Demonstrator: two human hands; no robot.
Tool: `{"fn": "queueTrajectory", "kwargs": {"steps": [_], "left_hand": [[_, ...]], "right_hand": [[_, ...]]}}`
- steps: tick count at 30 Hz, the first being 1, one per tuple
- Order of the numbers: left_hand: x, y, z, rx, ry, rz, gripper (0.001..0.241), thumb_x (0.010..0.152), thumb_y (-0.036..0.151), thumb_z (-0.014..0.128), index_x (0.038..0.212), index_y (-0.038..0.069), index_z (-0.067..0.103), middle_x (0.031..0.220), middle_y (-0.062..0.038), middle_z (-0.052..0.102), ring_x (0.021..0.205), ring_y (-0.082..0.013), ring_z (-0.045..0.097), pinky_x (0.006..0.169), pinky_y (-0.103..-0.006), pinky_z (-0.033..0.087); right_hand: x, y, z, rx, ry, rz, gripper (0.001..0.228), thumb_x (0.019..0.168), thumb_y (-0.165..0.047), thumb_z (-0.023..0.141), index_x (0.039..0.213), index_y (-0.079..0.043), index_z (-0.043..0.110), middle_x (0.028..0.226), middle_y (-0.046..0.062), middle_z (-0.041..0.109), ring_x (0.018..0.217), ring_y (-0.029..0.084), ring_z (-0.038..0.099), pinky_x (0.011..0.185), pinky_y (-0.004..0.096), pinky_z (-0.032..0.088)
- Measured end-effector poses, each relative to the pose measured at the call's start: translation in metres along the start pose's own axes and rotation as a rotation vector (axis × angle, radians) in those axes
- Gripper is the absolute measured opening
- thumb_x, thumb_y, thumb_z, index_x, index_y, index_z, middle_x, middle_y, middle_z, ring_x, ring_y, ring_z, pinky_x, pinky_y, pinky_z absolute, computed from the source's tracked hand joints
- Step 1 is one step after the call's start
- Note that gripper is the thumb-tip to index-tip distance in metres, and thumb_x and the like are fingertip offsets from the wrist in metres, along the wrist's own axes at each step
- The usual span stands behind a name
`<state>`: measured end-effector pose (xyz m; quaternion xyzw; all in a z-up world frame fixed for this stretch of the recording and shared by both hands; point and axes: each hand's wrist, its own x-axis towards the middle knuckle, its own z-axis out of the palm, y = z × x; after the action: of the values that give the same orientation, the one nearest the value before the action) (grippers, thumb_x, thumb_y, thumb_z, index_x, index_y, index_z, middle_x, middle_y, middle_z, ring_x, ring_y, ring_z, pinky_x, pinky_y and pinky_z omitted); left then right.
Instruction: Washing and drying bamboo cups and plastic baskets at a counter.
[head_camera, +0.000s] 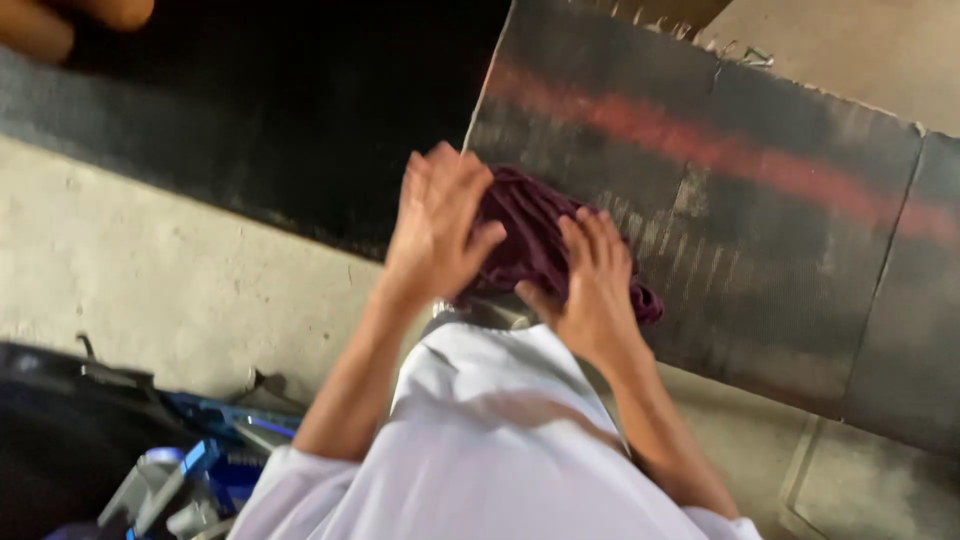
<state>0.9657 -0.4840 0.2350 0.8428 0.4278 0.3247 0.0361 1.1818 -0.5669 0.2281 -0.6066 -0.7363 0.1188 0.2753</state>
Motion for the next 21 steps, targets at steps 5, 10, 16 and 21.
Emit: {"fn": "queueTrajectory", "kwargs": {"steps": [5, 10, 16, 21], "left_hand": [[-0.034, -0.008, 0.055, -0.143, -0.309, 0.027, 0.06, 0.102, 0.031, 0.063, 0.151, -0.003, 0.048, 0.161, -0.017, 0.04, 0.154, -0.0339, 0.034, 0.127, -0.0508, 0.027], [0.009, -0.037, 0.082, -0.018, -0.462, 0.038, 0.062, 0.103, 0.033, 0.051, 0.152, -0.004, 0.044, 0.165, -0.023, 0.032, 0.153, -0.0385, 0.028, 0.124, -0.0525, 0.024], [0.103, -0.098, 0.164, 0.139, -0.44, 0.146, 0.064, 0.107, 0.038, 0.041, 0.157, -0.001, 0.034, 0.165, -0.02, 0.026, 0.153, -0.0357, 0.022, 0.122, -0.0525, 0.018], [0.144, -0.12, 0.203, 0.138, -0.334, 0.105, 0.061, 0.115, 0.037, 0.037, 0.163, 0.002, 0.03, 0.17, -0.017, 0.025, 0.158, -0.0325, 0.018, 0.129, -0.0527, 0.014]], "right_hand": [[0.003, 0.018, 0.053, -0.16, -0.172, -0.008, 0.074, 0.096, -0.043, 0.066, 0.157, -0.008, 0.04, 0.166, 0.023, 0.024, 0.155, 0.046, 0.018, 0.122, 0.061, 0.017], [0.057, 0.046, 0.066, -0.218, -0.246, 0.015, 0.076, 0.1, -0.047, 0.055, 0.16, -0.005, 0.033, 0.169, 0.021, 0.019, 0.157, 0.041, 0.013, 0.125, 0.06, 0.013], [0.157, 0.118, 0.083, -0.356, -0.291, 0.078, 0.081, 0.106, -0.06, 0.041, 0.166, -0.01, 0.019, 0.171, 0.016, 0.005, 0.158, 0.035, 0.004, 0.126, 0.056, 0.006], [0.197, 0.17, 0.105, -0.407, -0.108, 0.06, 0.07, 0.11, -0.053, 0.048, 0.169, -0.022, 0.029, 0.175, 0.011, 0.013, 0.161, 0.033, 0.011, 0.129, 0.057, 0.01]]}}
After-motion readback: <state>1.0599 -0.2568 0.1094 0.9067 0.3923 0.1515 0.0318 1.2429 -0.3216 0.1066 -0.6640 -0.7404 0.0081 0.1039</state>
